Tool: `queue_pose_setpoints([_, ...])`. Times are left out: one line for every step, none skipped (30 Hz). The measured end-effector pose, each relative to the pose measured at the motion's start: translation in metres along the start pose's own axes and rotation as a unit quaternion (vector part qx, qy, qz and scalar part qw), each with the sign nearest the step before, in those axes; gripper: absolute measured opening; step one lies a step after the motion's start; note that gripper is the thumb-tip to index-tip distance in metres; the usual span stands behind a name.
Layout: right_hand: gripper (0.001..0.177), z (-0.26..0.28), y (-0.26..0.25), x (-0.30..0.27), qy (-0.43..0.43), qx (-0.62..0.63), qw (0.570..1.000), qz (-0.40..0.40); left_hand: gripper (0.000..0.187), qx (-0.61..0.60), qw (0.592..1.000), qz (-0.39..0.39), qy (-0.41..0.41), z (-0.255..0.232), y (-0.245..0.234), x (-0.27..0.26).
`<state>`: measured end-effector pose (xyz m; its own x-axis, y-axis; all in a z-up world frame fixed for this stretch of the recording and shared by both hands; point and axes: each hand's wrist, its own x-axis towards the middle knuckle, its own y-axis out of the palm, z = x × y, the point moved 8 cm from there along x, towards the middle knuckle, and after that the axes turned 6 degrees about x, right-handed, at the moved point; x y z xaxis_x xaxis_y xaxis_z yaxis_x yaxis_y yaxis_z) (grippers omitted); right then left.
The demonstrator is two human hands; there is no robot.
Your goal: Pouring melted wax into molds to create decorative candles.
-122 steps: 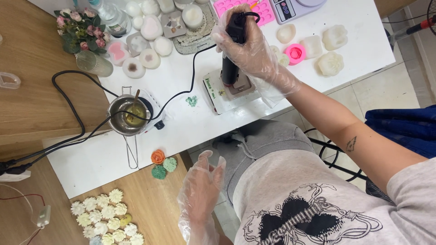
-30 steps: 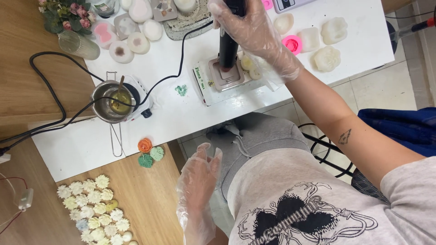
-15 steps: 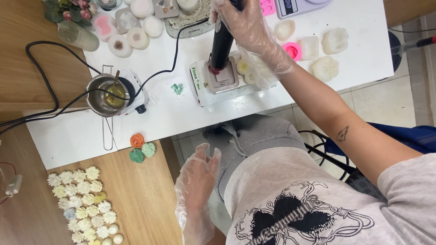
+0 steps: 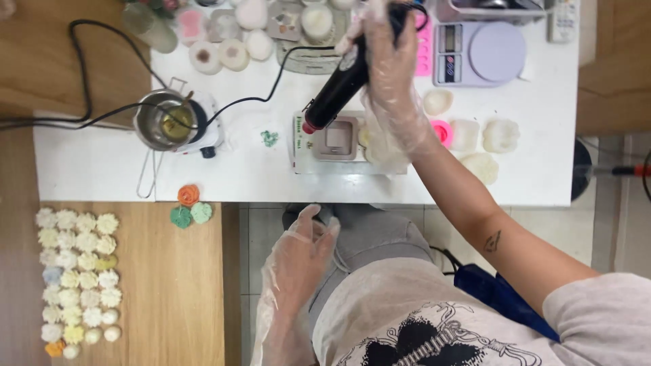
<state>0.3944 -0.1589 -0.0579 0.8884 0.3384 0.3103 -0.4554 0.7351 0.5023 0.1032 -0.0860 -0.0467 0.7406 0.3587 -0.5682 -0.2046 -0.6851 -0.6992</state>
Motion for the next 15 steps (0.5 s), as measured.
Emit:
queue_pose_setpoints([0.028,0.002,0.009,0.0,0.0,0.072,0.997,-0.031,0.059,-0.079,0.997,-0.009,0.01,-0.007,-0.01,0.0])
queue_pose_setpoints([0.028,0.006,0.028,-0.005,0.006,0.083,0.996,-0.013,0.059,-0.086,0.996,-0.025,-0.002,-0.001,-0.007,0.004])
queue_pose_setpoints([0.029,0.009,0.04,-0.011,0.026,0.148,0.988,-0.028,0.069,-0.239,0.968,-0.055,0.049,-0.004,-0.007,0.009])
queue_pose_setpoints([0.03,0.012,0.052,-0.018,0.048,0.211,0.975,-0.044,0.08,-0.383,0.914,-0.086,0.104,-0.005,-0.01,0.013])
queue_pose_setpoints([0.03,0.018,0.075,-0.028,0.053,0.217,0.974,-0.03,0.08,-0.387,0.911,-0.101,0.101,0.001,-0.016,0.016])
queue_pose_setpoints([0.03,0.018,0.095,-0.04,0.094,0.249,0.963,-0.033,0.088,-0.503,0.846,-0.103,0.141,0.004,-0.025,0.018])
queue_pose_setpoints([0.03,0.019,0.113,-0.053,0.132,0.277,0.951,-0.04,0.096,-0.607,0.766,-0.099,0.185,0.008,-0.035,0.021])
queue_pose_setpoints([0.03,0.023,0.134,-0.067,0.133,0.28,0.95,-0.029,0.096,-0.608,0.764,-0.11,0.188,0.01,-0.045,0.018])
queue_pose_setpoints([0.032,0.025,0.158,-0.085,0.163,0.323,0.932,-0.01,0.099,-0.683,0.688,-0.102,0.221,0.011,-0.056,0.012])
queue_pose_setpoints([0.034,0.027,0.181,-0.104,0.191,0.364,0.911,0.009,0.103,-0.75,0.605,-0.093,0.252,0.013,-0.067,0.007])
queue_pose_setpoints([0.034,0.028,0.194,-0.114,0.194,0.365,0.91,0.014,0.103,-0.751,0.603,-0.098,0.253,0.017,-0.081,-0.004])
queue_pose_setpoints([0.033,0.025,0.209,-0.127,0.229,0.394,0.89,0.017,0.103,-0.775,0.553,-0.128,0.277,0.024,-0.1,-0.016])
queue_pose_setpoints([0.032,0.022,0.225,-0.14,0.262,0.421,0.869,0.02,0.105,-0.797,0.501,-0.156,0.3,0.033,-0.119,-0.029])
queue_pose_setpoints([0.032,0.029,0.242,-0.142,0.263,0.42,0.868,0.023,0.105,-0.797,0.499,-0.159,0.301,0.042,-0.131,-0.04])
queue_pose_setpoints([0.03,0.034,0.264,-0.149,0.299,0.424,0.854,0.047,0.081,-0.774,0.505,-0.23,0.305,0.058,-0.148,-0.057])
